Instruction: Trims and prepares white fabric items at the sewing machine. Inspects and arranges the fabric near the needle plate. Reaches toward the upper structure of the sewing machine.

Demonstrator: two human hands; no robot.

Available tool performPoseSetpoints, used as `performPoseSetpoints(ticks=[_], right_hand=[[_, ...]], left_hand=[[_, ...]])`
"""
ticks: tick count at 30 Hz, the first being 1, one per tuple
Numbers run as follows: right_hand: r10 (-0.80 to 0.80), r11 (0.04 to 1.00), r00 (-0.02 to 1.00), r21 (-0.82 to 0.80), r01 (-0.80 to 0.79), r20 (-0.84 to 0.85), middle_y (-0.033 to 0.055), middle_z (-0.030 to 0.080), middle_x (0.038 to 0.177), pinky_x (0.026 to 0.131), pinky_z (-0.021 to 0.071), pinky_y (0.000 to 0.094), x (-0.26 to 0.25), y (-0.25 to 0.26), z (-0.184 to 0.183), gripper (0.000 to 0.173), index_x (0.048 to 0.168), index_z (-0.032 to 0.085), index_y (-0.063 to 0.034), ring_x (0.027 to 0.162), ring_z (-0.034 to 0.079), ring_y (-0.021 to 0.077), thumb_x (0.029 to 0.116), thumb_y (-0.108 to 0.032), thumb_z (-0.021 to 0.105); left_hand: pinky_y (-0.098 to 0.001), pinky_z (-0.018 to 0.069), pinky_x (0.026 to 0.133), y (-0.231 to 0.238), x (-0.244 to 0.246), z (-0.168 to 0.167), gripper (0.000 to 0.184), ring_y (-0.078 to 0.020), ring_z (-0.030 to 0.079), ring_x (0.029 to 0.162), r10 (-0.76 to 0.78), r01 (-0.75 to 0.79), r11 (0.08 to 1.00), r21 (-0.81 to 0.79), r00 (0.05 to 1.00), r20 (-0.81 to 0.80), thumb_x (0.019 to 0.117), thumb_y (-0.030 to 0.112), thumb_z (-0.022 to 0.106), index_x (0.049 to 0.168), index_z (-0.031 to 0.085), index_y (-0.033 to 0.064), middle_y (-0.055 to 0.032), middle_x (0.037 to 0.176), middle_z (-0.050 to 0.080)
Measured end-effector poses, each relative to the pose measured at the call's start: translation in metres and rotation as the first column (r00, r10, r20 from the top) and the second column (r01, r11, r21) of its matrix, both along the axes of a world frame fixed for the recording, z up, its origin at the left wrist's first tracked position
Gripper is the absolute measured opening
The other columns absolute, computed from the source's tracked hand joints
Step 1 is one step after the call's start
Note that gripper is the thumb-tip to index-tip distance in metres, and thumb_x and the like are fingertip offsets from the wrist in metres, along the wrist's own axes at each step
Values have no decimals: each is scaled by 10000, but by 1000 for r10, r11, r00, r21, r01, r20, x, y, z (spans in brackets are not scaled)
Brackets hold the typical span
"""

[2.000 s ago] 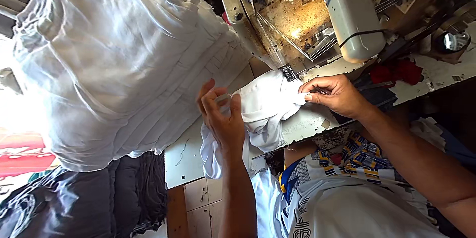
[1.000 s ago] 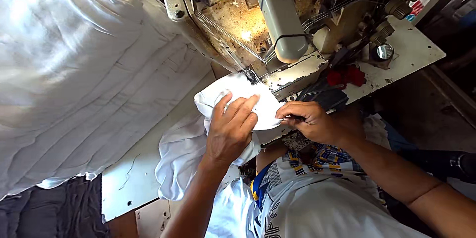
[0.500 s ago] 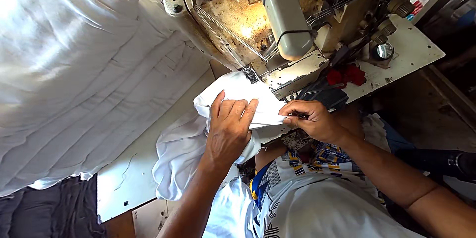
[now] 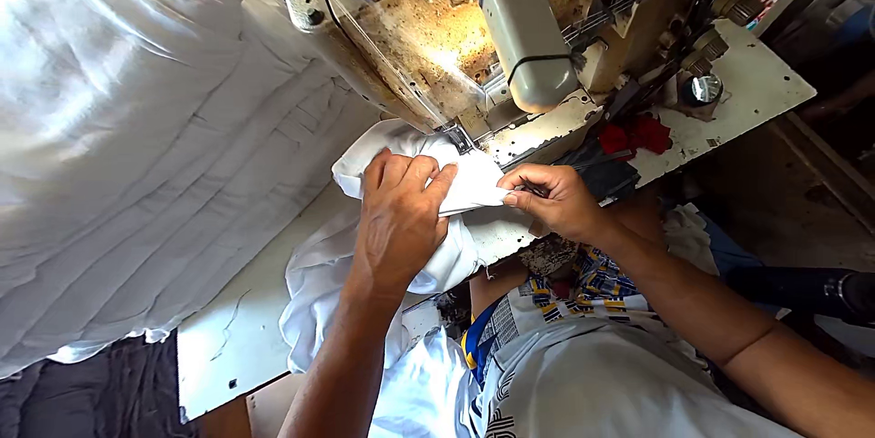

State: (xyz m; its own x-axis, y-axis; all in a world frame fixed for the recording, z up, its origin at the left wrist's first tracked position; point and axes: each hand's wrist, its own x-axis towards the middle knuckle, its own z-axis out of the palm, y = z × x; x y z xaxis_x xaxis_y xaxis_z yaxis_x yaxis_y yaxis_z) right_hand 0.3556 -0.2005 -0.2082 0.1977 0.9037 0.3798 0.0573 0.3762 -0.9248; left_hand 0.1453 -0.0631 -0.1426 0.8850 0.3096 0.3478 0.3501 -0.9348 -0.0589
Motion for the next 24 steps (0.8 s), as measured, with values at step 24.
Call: performPoseSetpoints(ticks=[24], right_hand=[[-17, 997, 1000, 78, 16, 6, 138, 712, 1027, 774, 598, 301, -7, 23, 10, 74, 996, 689, 57, 888, 689, 161, 947, 74, 637]], left_hand=[[-556, 442, 987, 25, -7, 13, 210, -371, 574, 1206, -144, 147, 986, -80, 988, 50, 930, 163, 603, 1068, 734, 74, -136, 1377, 608]])
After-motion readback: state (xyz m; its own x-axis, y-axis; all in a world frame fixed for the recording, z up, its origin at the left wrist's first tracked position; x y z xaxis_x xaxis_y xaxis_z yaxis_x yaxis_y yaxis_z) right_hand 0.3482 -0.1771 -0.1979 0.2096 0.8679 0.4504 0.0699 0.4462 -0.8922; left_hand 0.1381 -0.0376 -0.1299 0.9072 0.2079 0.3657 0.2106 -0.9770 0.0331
